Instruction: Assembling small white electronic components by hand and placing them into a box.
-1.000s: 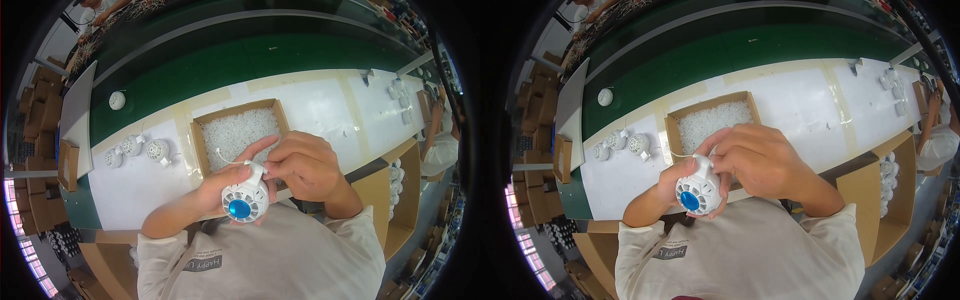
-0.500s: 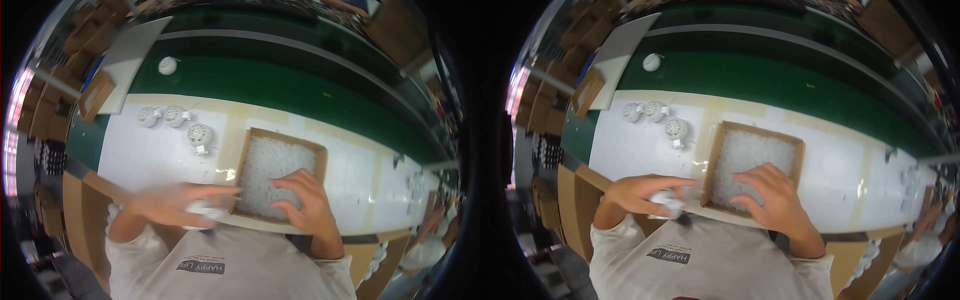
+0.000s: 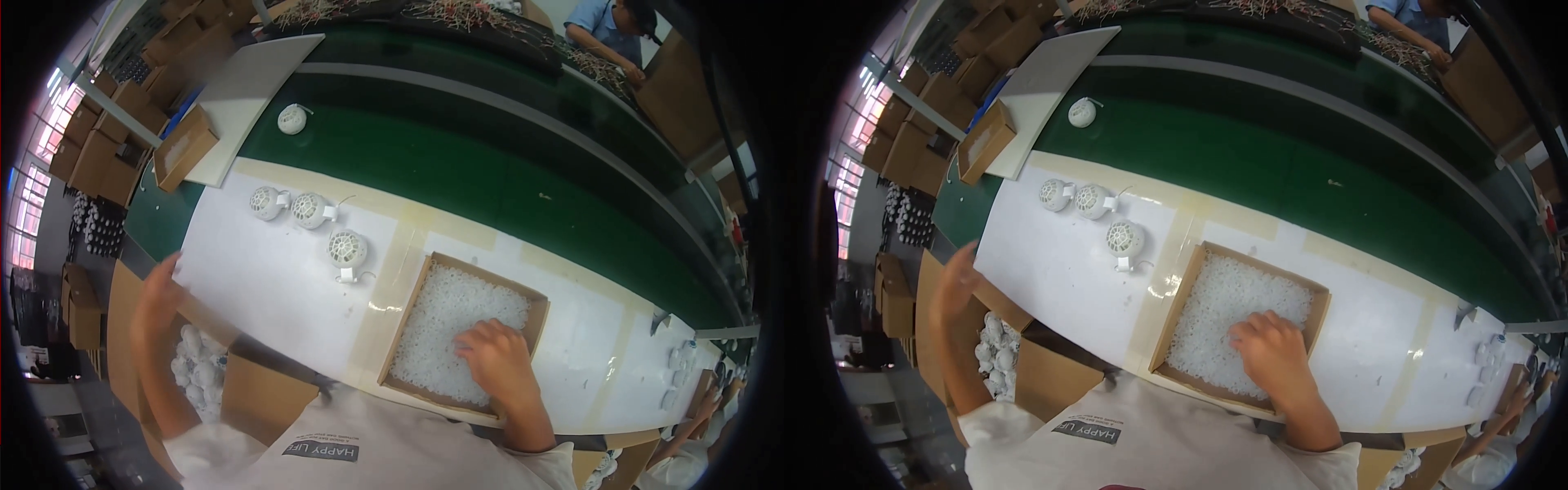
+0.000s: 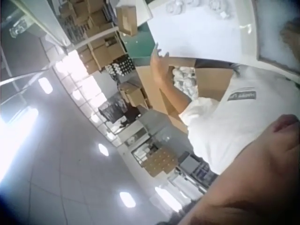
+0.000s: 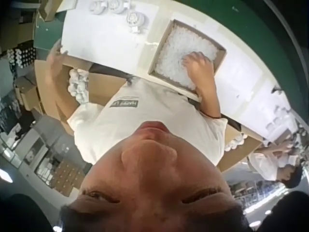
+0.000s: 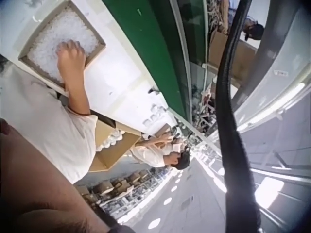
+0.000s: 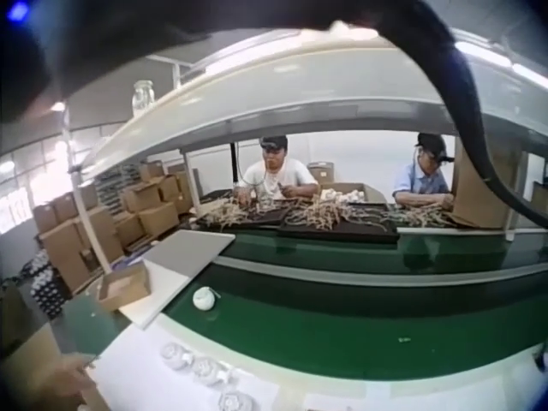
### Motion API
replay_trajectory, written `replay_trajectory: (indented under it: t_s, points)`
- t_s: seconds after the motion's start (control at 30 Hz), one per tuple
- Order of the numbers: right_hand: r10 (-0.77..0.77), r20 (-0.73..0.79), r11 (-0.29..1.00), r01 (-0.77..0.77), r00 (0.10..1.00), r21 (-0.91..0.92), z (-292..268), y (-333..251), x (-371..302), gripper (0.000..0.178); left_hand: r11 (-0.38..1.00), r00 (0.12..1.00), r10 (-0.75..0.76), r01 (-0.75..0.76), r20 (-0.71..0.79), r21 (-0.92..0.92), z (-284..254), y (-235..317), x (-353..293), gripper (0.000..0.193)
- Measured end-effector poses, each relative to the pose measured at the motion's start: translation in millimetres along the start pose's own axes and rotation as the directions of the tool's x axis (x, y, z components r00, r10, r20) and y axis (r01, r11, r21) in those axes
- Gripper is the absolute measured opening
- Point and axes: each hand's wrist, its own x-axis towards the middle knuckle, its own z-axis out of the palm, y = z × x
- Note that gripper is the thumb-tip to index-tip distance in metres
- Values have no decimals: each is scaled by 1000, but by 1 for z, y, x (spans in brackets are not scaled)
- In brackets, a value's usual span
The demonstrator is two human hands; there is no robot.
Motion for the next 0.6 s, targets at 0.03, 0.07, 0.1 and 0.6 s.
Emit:
replay_trajectory:
  t_s: [0.03, 0.07, 0.1, 0.6]
  points:
    - [-13, -7, 1000, 12, 1000, -29, -2, -1, -1, 6, 995, 996, 83, -81, 27, -56, 9, 17, 43, 66]
    - [-11, -24, 999, 10, 1000, -40, -1, 0, -2, 6, 982, 985, 165, -159, 46, -101, 16, 34, 84, 63]
    - [-5, -26, 999, 4, 1000, -33, -1, -1, -2, 5, 976, 987, 162, -160, 5, -149, 26, 51, 121, 60]
    - [7, -233, 912, 89, 972, 399, 1, 5, -5, 15, 543, 994, -110, 55, -6, -838, 160, 150, 332, 72]
